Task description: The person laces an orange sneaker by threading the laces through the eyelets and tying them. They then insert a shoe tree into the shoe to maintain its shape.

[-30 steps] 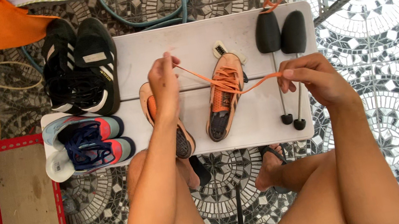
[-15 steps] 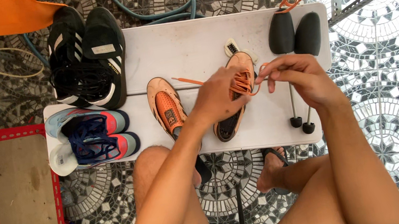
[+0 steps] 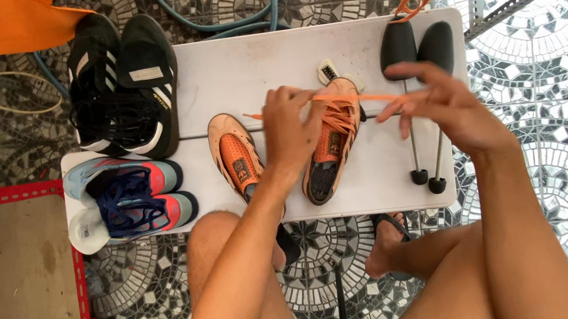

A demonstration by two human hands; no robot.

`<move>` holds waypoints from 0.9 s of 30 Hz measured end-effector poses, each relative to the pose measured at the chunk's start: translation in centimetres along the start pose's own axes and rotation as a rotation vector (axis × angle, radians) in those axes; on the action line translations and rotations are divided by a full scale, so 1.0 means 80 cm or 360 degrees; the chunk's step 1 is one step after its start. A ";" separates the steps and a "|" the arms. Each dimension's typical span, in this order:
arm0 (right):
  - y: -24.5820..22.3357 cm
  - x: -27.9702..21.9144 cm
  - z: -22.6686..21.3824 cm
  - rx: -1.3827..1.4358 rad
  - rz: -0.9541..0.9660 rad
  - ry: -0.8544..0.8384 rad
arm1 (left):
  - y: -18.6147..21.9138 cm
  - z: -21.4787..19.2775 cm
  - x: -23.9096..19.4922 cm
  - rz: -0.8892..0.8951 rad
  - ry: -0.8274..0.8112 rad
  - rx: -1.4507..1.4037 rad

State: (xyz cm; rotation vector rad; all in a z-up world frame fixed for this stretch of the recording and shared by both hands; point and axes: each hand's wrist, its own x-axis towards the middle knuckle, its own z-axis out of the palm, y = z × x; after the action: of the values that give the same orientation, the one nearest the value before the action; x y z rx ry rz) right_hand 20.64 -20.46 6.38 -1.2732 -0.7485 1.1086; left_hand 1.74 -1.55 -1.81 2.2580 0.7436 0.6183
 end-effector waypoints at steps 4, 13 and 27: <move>-0.015 0.002 0.029 -0.0389 0.0529 -0.0158 | 0.054 -0.048 0.008 -0.0499 -0.0130 -0.0031; 0.063 0.011 0.012 -0.0926 0.0356 -0.0054 | 0.044 -0.021 0.001 -0.0931 -0.0691 -0.0459; 0.060 0.009 0.026 -0.0531 0.0640 -0.0029 | 0.036 -0.003 -0.015 -0.0756 -0.1123 -0.0345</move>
State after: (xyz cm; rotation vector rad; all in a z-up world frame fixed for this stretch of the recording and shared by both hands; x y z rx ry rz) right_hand 17.87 -19.37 1.99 -1.7523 -0.7290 1.3546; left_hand 1.71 -3.97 0.11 1.8107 0.7527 -0.3048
